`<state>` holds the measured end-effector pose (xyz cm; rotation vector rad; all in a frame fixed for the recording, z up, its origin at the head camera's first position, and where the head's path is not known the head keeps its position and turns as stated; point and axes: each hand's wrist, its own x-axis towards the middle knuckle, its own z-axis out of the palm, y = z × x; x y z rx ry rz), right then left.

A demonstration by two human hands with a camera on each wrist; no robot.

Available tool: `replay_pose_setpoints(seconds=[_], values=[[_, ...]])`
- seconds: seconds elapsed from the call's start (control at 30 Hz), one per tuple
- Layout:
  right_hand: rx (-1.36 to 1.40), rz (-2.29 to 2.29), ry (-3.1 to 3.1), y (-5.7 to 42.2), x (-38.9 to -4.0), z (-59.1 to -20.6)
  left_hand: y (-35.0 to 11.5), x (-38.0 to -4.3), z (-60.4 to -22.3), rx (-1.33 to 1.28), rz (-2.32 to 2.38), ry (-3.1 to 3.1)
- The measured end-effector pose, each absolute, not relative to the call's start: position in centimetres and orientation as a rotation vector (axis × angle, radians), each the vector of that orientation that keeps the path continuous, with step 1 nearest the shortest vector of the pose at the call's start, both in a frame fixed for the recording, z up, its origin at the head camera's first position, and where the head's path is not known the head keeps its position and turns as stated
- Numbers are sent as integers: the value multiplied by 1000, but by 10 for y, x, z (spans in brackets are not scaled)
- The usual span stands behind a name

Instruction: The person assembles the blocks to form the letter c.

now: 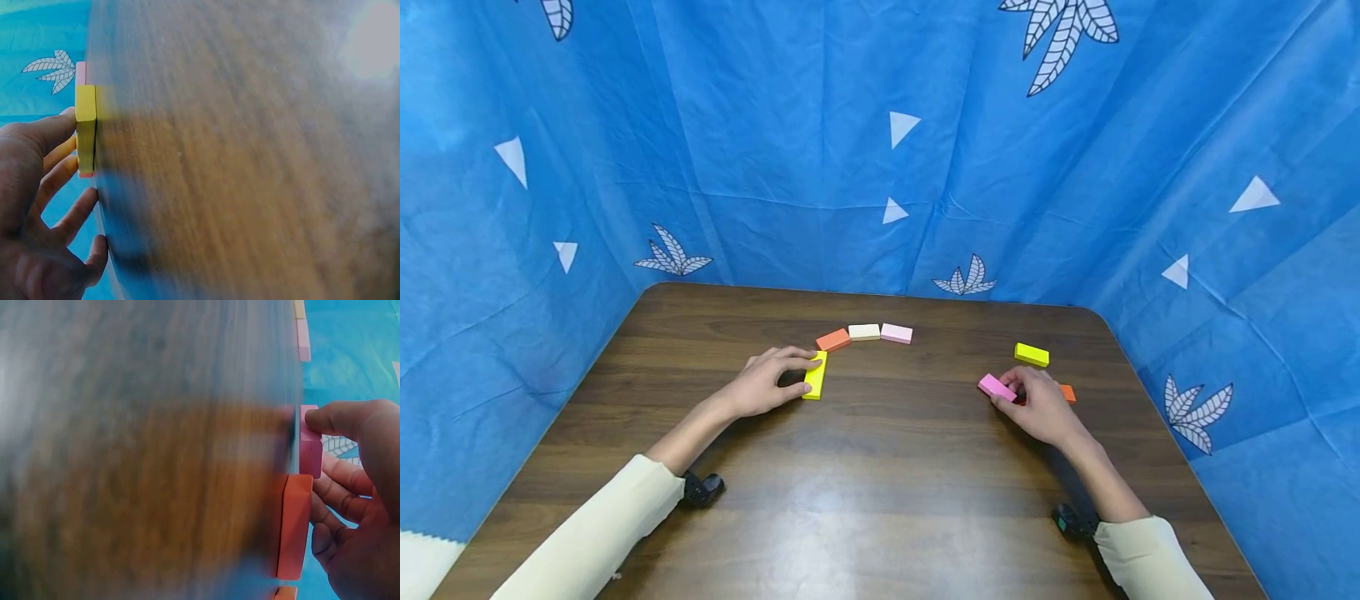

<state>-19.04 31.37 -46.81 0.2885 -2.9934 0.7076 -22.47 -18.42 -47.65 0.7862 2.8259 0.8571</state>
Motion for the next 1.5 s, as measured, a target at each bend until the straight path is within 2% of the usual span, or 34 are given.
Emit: replay_pose_setpoints(seconds=[0.77, 1.5], values=[[333, 799, -3009, 281, -188, -464, -186, -225, -475, 787, 853, 2825], [493, 870, -3014, 248, -184, -469, -185, -226, -480, 780, 856, 2828]])
